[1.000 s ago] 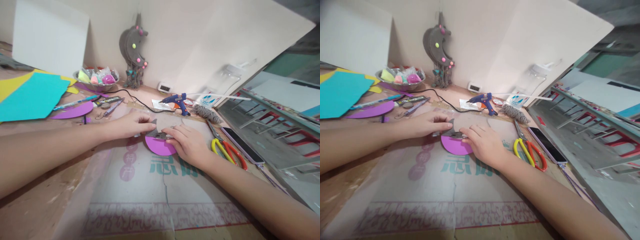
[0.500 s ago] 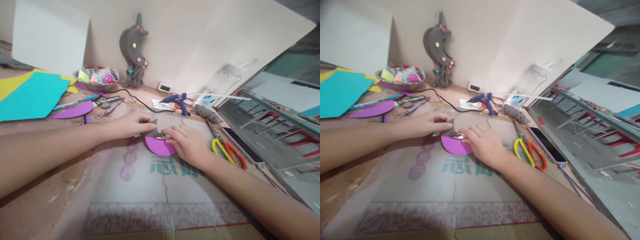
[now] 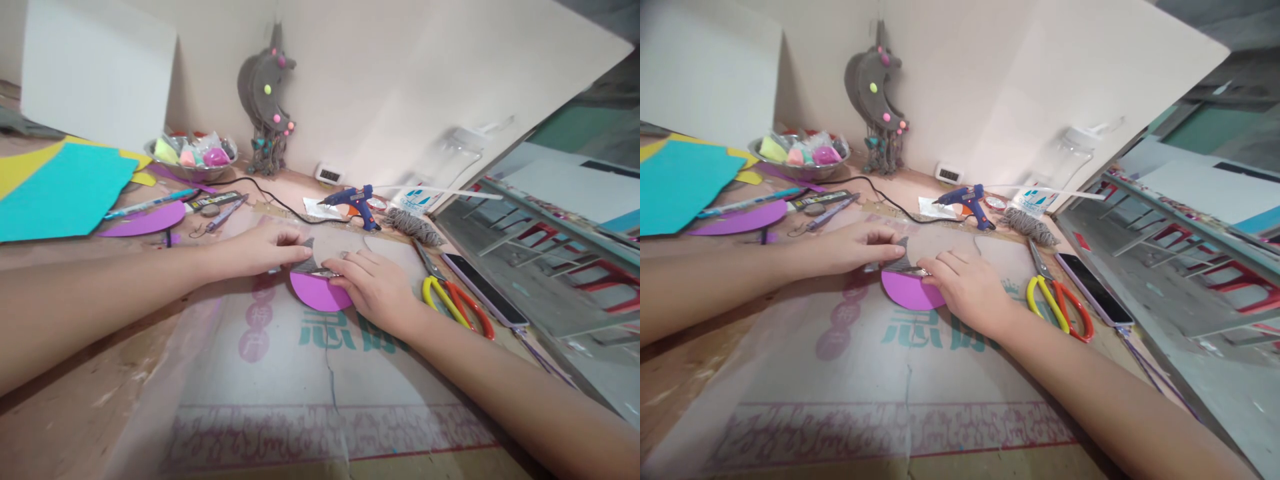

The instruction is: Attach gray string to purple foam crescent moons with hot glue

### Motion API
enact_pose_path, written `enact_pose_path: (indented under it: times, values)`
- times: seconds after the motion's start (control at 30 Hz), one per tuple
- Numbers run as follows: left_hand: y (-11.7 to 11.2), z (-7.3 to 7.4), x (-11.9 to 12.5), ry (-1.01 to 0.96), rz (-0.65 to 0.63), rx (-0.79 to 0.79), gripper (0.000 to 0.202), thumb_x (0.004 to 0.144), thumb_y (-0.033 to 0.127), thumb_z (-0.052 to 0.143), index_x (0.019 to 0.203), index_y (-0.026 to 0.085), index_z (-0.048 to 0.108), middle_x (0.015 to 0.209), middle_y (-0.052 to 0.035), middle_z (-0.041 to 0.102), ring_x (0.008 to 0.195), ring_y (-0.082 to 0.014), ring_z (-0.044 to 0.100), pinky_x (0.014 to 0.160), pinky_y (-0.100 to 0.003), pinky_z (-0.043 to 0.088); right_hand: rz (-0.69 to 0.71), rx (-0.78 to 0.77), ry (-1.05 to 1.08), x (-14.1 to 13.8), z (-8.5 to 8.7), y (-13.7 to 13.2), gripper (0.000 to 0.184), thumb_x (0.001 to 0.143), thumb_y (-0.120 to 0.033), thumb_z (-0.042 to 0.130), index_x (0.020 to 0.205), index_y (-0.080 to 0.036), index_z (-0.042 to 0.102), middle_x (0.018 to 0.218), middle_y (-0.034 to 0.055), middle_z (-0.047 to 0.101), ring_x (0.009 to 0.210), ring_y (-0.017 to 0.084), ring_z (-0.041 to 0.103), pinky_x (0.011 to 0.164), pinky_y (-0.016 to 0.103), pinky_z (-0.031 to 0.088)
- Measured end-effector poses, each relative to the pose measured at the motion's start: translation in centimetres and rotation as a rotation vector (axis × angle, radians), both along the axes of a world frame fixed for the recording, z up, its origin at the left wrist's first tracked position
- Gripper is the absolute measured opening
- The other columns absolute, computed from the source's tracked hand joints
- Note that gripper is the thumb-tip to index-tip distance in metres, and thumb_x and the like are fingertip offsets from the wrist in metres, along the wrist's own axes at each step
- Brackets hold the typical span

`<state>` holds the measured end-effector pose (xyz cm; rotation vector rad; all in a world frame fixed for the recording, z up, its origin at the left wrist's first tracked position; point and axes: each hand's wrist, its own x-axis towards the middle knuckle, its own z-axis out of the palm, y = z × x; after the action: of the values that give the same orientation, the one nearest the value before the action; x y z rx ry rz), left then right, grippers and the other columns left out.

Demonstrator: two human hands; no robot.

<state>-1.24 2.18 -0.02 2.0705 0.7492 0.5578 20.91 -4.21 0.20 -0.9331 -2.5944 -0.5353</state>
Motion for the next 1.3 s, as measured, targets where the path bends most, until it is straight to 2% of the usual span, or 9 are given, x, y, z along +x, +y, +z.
enact_pose_path:
  times: [0.27,0.47,0.6,0.7,0.93,1.3]
  values:
    - [-0.1,0.0,0.1,-0.006,0.012,-0.006,0.03,0.083,0.038,0.049,0.063,0.017,0.044,0.06,0.005,0.041,0.056,-0.0085,0.037,0.053,-0.022,0.029,-0.08,-0.075,0.063,0.2,0.0,-0.2,0.033,0.095,-0.028,0.037,0.113,-0.01,0.058,0.085,0.0098,0.065,0.074,0.02,0.057,0.066,0.032,0.045]
    - [-0.3,0.2,0.1,-0.027,0.023,-0.019,0.028,0.083,0.035,0.05,0.063,0.016,0.045,0.059,0.0047,0.042,0.055,-0.0083,0.038,0.052,-0.021,0.03,-0.082,-0.056,0.077,0.8,-0.1,-0.1,0.031,0.094,-0.028,0.04,0.116,-0.014,0.057,0.087,0.0096,0.065,0.078,0.021,0.058,0.07,0.034,0.046]
    - [-0.1,0.0,0.0,-0.027,0.012,-0.035,0.028,0.082,0.037,0.05,0.064,0.016,0.048,0.06,0.0047,0.043,0.055,-0.0082,0.039,0.053,-0.021,0.031,-0.064,-0.104,0.224,1.1,0.4,-0.4,0.029,0.094,-0.029,0.041,0.116,-0.017,0.055,0.086,0.0069,0.064,0.076,0.019,0.059,0.069,0.033,0.046]
    - [0.0,-0.1,0.0,-0.031,-0.005,-0.054,0.029,0.083,0.039,0.05,0.065,0.016,0.048,0.061,0.0048,0.042,0.056,-0.0082,0.039,0.053,-0.021,0.031,-0.048,-0.071,0.334,1.1,0.8,-0.5,0.028,0.094,-0.03,0.04,0.115,-0.019,0.055,0.084,0.0056,0.063,0.074,0.019,0.058,0.069,0.033,0.046]
    - [0.0,0.0,0.0,-0.034,0.013,-0.029,0.029,0.083,0.038,0.05,0.064,0.017,0.046,0.061,0.0047,0.043,0.057,-0.0089,0.039,0.055,-0.022,0.032,-0.041,-0.068,0.038,1.0,0.2,-0.3,0.028,0.093,-0.027,0.043,0.112,-0.012,0.057,0.087,0.0091,0.064,0.075,0.02,0.055,0.067,0.033,0.045]
    - [-0.2,0.3,0.0,-0.02,0.0,-0.031,0.028,0.084,0.035,0.049,0.064,0.016,0.045,0.061,0.0047,0.04,0.056,-0.008,0.037,0.053,-0.021,0.03,-0.062,-0.057,0.002,0.4,0.2,0.0,0.029,0.094,-0.028,0.041,0.107,-0.012,0.06,0.086,0.0098,0.065,0.073,0.02,0.056,0.066,0.033,0.045]
